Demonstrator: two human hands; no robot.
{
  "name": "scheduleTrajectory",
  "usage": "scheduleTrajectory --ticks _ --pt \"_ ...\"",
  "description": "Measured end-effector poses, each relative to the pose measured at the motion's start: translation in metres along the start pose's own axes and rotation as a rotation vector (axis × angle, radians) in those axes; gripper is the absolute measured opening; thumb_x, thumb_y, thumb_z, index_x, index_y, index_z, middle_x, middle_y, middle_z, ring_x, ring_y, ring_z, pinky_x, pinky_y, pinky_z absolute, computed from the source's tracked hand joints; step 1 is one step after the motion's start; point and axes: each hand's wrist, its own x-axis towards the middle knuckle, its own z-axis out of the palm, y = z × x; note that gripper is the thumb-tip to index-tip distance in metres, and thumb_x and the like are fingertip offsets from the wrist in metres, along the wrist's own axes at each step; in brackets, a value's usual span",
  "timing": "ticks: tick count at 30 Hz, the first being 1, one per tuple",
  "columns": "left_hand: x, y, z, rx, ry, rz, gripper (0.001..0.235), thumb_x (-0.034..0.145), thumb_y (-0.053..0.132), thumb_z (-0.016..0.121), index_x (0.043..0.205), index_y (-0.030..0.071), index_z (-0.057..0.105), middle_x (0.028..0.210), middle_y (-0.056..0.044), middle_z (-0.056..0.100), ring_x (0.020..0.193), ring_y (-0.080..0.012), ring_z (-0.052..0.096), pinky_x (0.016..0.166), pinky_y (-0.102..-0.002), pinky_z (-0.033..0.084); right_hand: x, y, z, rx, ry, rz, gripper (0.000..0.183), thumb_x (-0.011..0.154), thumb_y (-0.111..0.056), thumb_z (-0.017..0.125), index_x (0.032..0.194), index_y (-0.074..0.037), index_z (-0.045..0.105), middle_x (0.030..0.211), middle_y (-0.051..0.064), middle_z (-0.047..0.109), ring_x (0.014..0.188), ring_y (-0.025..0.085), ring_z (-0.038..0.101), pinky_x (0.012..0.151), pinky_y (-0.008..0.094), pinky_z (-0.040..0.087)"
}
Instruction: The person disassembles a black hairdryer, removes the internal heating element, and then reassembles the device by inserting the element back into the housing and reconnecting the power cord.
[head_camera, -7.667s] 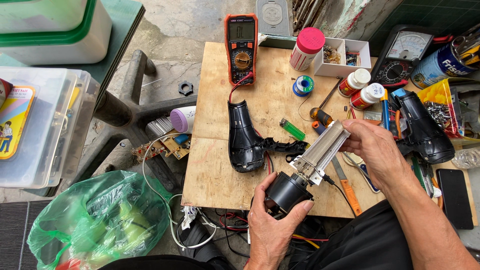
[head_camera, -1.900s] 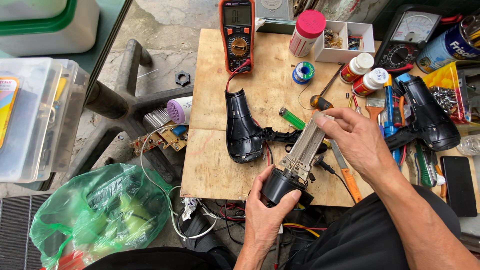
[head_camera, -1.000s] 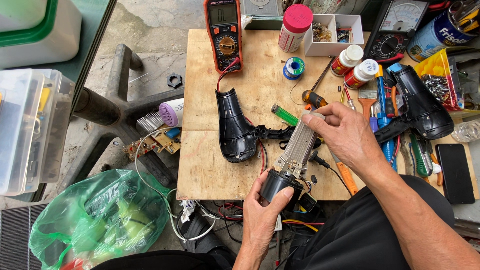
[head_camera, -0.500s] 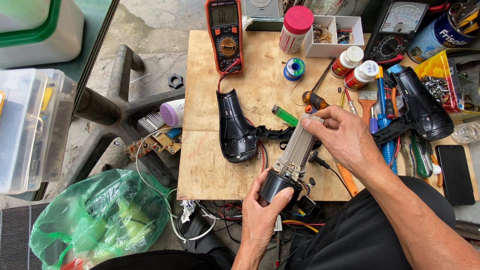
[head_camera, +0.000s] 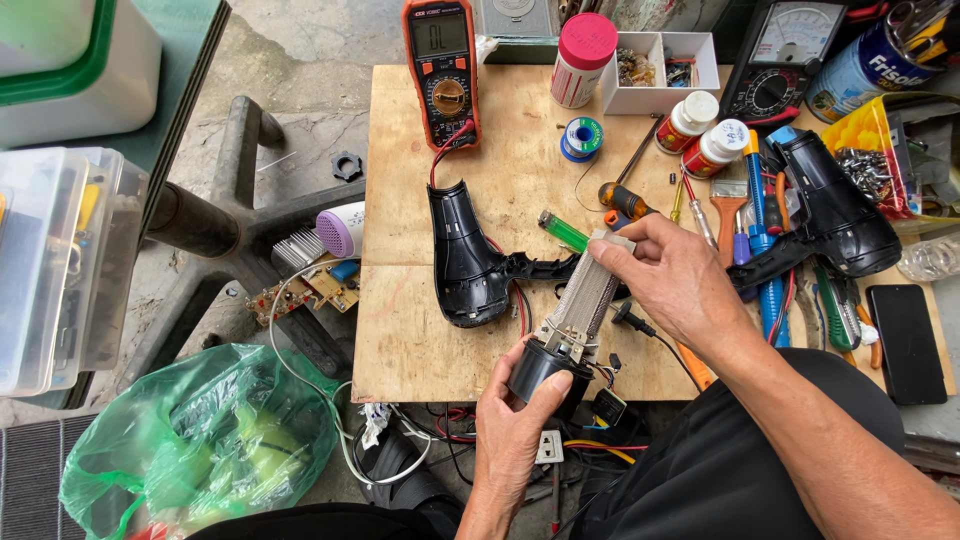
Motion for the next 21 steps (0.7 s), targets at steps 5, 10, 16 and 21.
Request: scheduleTrajectory --ticks 5,10,16,21 --pt "-0.003 0.007 0.002 -0.236 -0.030 -0.065 0.074 0.077 0.026 0.083 0.149 0.008 0.072 0.129 -0.011 0.081 0.109 -0.0169 0.072 0.100 -0.031 0.059 -0.001 -0.004 -0.009 -0.048 0.033 -0.018 0.039 0.105 -0.052 0.070 0.096 -0.015 0.078 0.086 -0.001 0.068 0.082 0.012 0.057 0.079 0.031 0.042" --pt "0.000 -0.001 0.006 -0.370 -0.070 -0.103 0.066 0.084 0.023 0.078 0.146 0.001 0.071 0.130 -0.014 0.080 0.111 -0.0210 0.072 0.101 -0.035 0.059 0.005 0.001 -0.007 -0.018 0.080 -0.045 0.039 0.103 -0.052 0.071 0.095 -0.015 0.080 0.085 -0.003 0.070 0.082 0.011 0.056 0.079 0.031 0.043" --pt "0.007 -0.018 0.005 -0.466 -0.142 -0.069 0.056 0.091 0.020 0.076 0.142 -0.001 0.068 0.129 -0.017 0.079 0.109 -0.0246 0.073 0.089 -0.042 0.062 0.007 0.005 -0.001 0.123 0.084 -0.165 0.019 0.102 -0.032 0.076 0.107 -0.015 0.085 0.105 -0.007 0.084 0.100 0.004 0.073 0.096 0.025 0.054" --pt "0.008 -0.025 0.007 -0.495 -0.125 -0.059 0.059 0.088 0.017 0.080 0.143 0.000 0.067 0.125 -0.017 0.079 0.101 -0.0237 0.075 0.089 -0.041 0.065 0.008 0.014 0.000 0.061 0.109 -0.218 0.024 0.105 -0.033 0.076 0.095 -0.013 0.085 0.074 -0.007 0.060 0.073 0.006 0.047 0.071 0.027 0.039"
